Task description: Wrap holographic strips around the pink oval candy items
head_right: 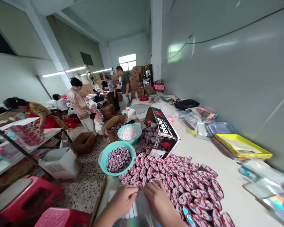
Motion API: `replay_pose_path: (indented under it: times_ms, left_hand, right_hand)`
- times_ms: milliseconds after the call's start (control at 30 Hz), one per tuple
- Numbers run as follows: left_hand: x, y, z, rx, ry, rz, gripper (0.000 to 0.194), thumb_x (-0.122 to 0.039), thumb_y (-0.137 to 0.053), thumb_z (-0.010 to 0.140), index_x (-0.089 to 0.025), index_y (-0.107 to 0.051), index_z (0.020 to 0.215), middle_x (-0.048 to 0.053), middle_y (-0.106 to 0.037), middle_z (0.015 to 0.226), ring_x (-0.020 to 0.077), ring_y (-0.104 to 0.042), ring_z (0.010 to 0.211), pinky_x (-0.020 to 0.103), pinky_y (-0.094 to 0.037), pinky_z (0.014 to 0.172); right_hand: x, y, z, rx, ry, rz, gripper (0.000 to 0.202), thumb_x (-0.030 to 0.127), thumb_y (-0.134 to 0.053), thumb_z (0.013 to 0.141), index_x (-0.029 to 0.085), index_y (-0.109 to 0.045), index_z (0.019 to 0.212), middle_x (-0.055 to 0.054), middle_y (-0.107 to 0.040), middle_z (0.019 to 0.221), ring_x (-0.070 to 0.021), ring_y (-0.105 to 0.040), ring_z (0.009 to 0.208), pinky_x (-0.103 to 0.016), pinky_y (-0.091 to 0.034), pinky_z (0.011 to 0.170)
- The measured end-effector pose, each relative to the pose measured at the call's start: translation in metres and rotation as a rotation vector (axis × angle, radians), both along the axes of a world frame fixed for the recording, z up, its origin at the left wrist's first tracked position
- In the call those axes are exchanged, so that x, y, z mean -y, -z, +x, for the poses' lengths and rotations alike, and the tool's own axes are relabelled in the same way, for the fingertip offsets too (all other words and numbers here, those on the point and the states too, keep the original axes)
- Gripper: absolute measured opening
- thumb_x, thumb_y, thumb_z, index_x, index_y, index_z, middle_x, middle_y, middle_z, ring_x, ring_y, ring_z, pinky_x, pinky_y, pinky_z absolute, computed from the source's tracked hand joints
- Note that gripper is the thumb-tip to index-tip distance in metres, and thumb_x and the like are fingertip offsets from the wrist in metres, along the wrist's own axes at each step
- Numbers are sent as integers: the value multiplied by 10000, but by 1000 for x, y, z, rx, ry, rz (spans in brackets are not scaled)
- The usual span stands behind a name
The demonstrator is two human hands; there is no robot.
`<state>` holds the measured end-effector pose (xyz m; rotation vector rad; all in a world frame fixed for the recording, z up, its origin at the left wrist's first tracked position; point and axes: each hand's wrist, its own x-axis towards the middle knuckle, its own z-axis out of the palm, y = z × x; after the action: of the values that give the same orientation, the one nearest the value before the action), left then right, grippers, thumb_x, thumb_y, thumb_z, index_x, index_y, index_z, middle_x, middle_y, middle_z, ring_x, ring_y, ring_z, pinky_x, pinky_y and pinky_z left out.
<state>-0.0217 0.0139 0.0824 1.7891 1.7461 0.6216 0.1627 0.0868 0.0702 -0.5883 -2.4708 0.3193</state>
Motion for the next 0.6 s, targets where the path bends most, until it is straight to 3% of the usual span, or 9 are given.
replay_pose_path:
  times_ms: [233,467,600]
  left_hand:
    - [3,0,0,49,-72,39,276,-275,-445,924,-203,-679,796,47,-677,812,176,-545,768,258,-383,730]
    - [9,-3,0,164,-75,51,304,-258,-437,909,-180,-502,622,-30,-463,593,120,-413,617,262,-260,583]
    - [12,3,-1,196,-105,27,327,-304,-438,917,-176,-490,621,-37,-429,577,113,-396,604,255,-251,572]
  right_hand:
    - [3,9,2,-70,-27,69,435,68,-491,893,293,-599,1250,-11,-701,909,-163,-615,801,-321,-434,768]
    - [-5,26,4,-64,-53,222,514,58,-476,872,302,-551,1319,-40,-710,1075,-182,-639,878,-339,-461,778]
    - [-4,40,6,-48,-38,258,592,45,-473,844,322,-509,1365,-38,-697,1130,-196,-638,953,-351,-477,818]
